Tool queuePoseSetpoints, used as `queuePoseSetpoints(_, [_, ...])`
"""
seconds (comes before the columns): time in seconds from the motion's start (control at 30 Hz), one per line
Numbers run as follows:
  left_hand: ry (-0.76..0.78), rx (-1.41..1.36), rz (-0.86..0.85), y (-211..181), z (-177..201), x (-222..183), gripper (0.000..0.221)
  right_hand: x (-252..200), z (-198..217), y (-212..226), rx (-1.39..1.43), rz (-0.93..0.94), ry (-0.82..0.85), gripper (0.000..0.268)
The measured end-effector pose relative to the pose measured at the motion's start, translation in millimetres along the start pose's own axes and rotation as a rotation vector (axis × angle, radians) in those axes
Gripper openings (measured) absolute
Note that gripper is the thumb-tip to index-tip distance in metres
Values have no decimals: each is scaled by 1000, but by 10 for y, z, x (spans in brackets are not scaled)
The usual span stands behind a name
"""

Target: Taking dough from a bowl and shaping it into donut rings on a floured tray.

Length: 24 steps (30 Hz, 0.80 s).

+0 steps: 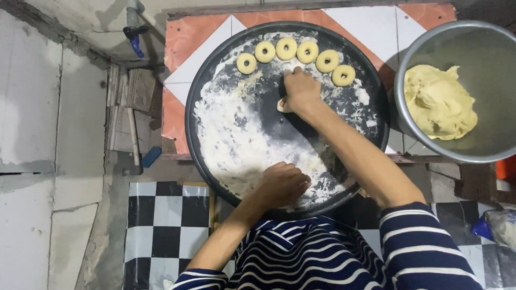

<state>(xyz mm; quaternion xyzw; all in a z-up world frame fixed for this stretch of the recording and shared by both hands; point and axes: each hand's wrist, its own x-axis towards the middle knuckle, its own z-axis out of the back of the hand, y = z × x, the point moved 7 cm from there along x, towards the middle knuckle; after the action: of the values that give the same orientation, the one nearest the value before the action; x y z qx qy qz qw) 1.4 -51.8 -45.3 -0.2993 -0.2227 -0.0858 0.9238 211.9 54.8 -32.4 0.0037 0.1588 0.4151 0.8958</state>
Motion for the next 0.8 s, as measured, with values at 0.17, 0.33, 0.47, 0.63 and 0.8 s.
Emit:
queuePoseSetpoints(0.17, [-57, 47, -28, 19, 22, -14, 8, -32, -432, 33, -21, 182, -241, 17])
queuePoseSetpoints(0.33, [-56, 26, -45, -23, 56, 40, 11, -761, -192, 148, 28, 296, -300, 18])
queuePoseSetpoints(0.47, [49, 115, -36, -96, 39, 69, 12, -815, -419, 114, -136, 229, -150, 19])
queuePoseSetpoints(0.63, [280, 163, 69, -3, -207, 8, 13, -92, -212, -188, 8, -56, 107, 94])
queuePoseSetpoints(0.8, [270, 242, 46, -49, -167, 36, 15, 255, -107, -133, -145, -59, -51, 69])
